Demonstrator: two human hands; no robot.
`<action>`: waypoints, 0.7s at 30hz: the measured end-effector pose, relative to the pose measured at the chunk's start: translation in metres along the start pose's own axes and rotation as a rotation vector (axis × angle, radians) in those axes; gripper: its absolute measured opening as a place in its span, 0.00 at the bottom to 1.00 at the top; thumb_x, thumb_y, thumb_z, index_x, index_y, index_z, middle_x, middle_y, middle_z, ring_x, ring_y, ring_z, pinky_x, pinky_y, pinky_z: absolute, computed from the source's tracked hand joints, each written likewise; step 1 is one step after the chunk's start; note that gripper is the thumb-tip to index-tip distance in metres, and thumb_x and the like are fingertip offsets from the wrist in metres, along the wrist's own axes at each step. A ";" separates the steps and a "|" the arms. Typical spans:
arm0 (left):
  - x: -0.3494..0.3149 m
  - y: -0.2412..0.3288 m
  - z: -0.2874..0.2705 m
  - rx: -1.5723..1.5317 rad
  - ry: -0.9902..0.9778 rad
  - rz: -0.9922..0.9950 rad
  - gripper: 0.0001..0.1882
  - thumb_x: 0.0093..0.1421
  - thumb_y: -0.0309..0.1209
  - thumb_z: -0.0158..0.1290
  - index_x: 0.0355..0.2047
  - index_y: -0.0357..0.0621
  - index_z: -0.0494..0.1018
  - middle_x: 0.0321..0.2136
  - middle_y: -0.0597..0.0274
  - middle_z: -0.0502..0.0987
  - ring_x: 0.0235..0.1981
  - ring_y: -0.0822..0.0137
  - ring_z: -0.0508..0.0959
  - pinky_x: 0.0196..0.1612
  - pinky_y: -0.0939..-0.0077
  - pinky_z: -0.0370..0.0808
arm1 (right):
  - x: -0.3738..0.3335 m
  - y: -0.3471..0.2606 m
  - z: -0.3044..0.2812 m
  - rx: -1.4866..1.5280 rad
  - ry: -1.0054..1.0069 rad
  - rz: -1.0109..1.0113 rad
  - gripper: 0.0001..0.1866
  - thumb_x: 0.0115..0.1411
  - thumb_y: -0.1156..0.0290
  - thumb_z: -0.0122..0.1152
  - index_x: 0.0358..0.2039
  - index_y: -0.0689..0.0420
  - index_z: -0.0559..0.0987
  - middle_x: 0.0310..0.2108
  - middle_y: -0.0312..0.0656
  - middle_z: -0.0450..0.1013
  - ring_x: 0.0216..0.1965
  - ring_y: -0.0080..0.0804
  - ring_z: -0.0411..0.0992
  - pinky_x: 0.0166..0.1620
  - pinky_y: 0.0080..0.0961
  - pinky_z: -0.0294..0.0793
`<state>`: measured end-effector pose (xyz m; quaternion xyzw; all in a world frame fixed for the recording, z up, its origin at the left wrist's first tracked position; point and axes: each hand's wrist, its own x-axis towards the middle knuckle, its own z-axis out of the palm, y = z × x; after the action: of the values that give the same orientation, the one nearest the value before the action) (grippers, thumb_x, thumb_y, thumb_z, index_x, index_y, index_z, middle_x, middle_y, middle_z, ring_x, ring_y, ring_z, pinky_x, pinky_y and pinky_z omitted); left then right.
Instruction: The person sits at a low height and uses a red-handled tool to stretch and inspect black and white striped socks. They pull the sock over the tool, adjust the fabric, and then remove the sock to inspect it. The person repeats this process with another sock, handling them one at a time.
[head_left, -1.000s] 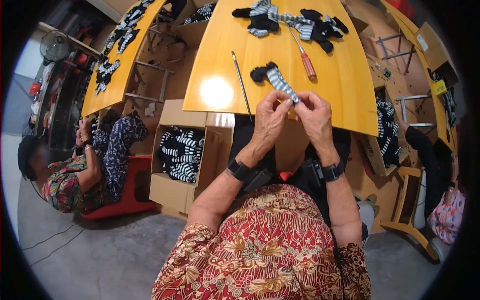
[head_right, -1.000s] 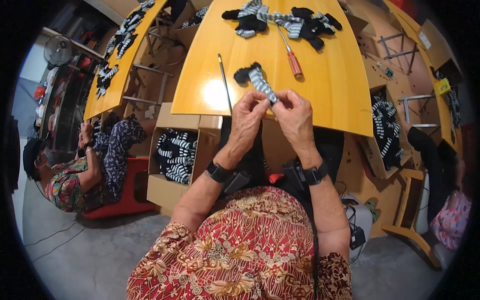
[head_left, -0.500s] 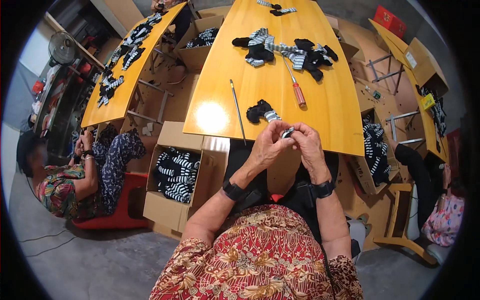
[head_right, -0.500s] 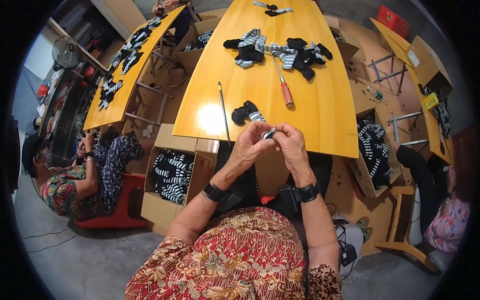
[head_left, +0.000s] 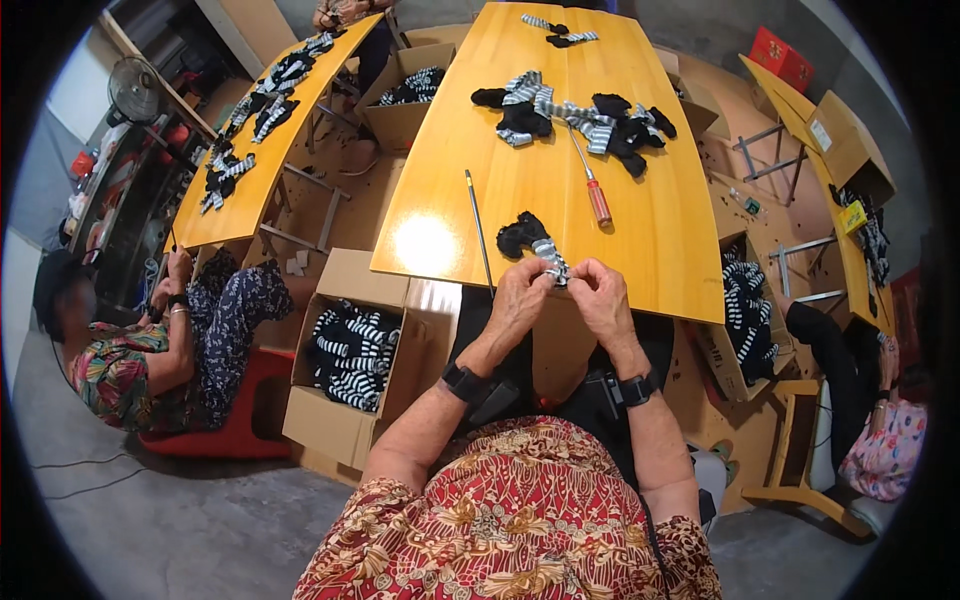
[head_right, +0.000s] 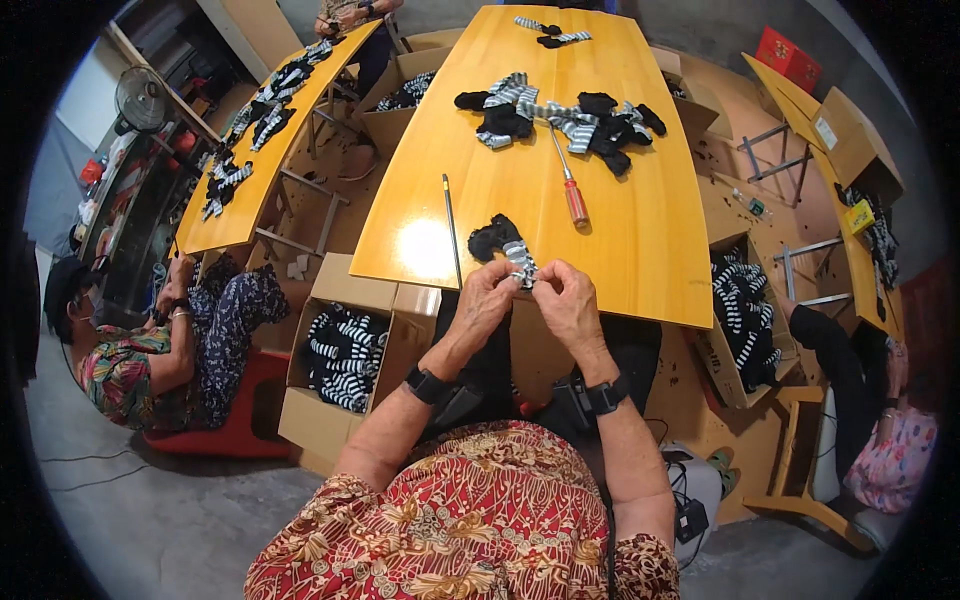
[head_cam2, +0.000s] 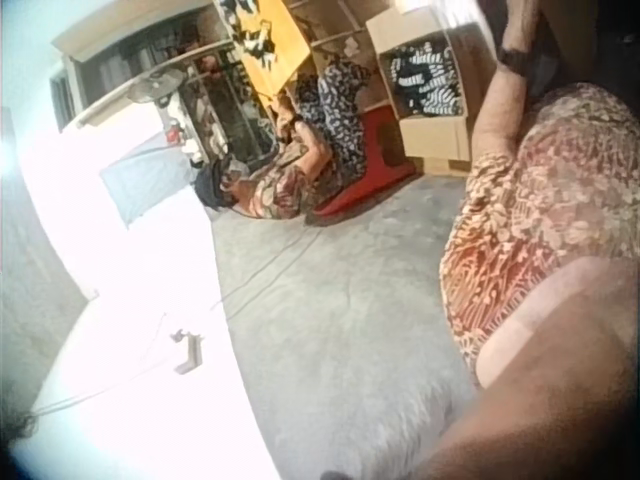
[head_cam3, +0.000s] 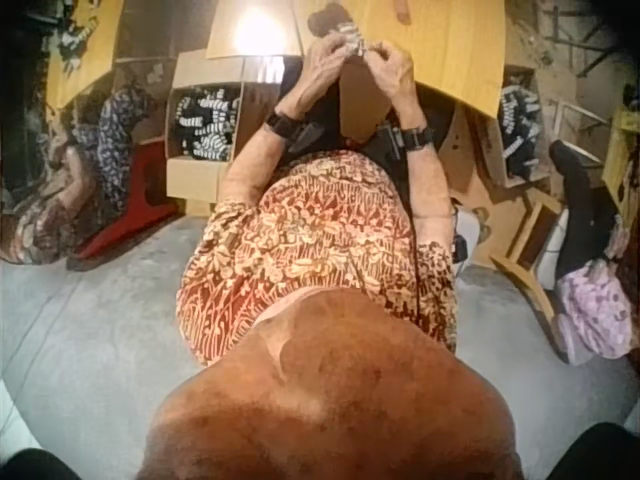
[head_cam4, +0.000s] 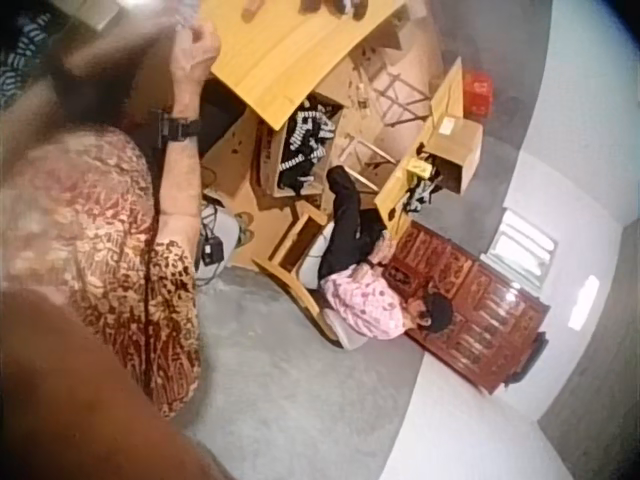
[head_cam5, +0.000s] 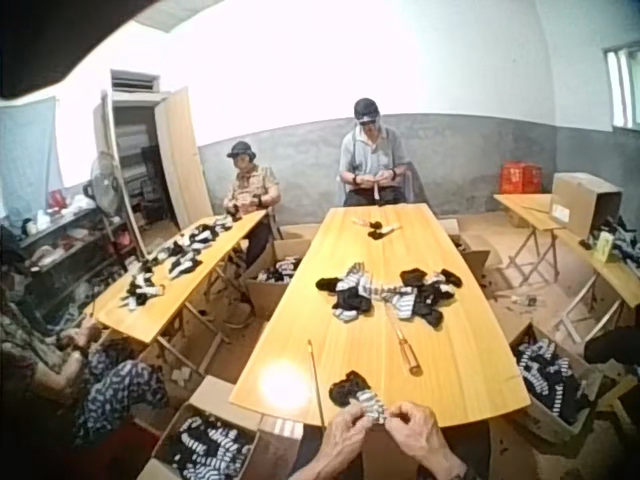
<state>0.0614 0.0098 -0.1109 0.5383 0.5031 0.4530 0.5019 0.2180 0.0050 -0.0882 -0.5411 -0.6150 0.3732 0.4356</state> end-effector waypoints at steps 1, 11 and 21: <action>0.000 0.002 -0.001 -0.159 -0.030 -0.078 0.06 0.62 0.26 0.50 0.38 0.40 0.75 0.26 0.72 0.74 0.22 0.80 0.68 0.24 0.85 0.63 | 0.002 -0.003 0.001 -0.018 0.013 -0.009 0.06 0.56 0.73 0.57 0.28 0.64 0.75 0.22 0.36 0.73 0.25 0.20 0.70 0.30 0.22 0.70; -0.011 0.016 -0.003 -0.822 -0.304 -0.297 0.06 0.65 0.32 0.53 0.40 0.45 0.74 0.27 0.77 0.72 0.24 0.83 0.68 0.27 0.90 0.65 | 0.008 0.002 -0.004 0.283 -0.014 0.151 0.04 0.57 0.75 0.58 0.31 0.62 0.77 0.24 0.32 0.73 0.25 0.16 0.68 0.28 0.16 0.67; -0.009 0.002 0.010 -0.628 0.019 -0.181 0.06 0.63 0.32 0.56 0.36 0.43 0.76 0.27 0.72 0.76 0.20 0.81 0.71 0.23 0.89 0.64 | -0.003 0.001 0.004 0.692 0.046 0.201 0.03 0.60 0.76 0.58 0.35 0.59 0.76 0.25 0.29 0.71 0.22 0.11 0.64 0.23 0.09 0.59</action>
<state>0.0712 -0.0005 -0.1101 0.3061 0.3891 0.5446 0.6770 0.2149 0.0018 -0.0906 -0.4275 -0.3861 0.5878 0.5680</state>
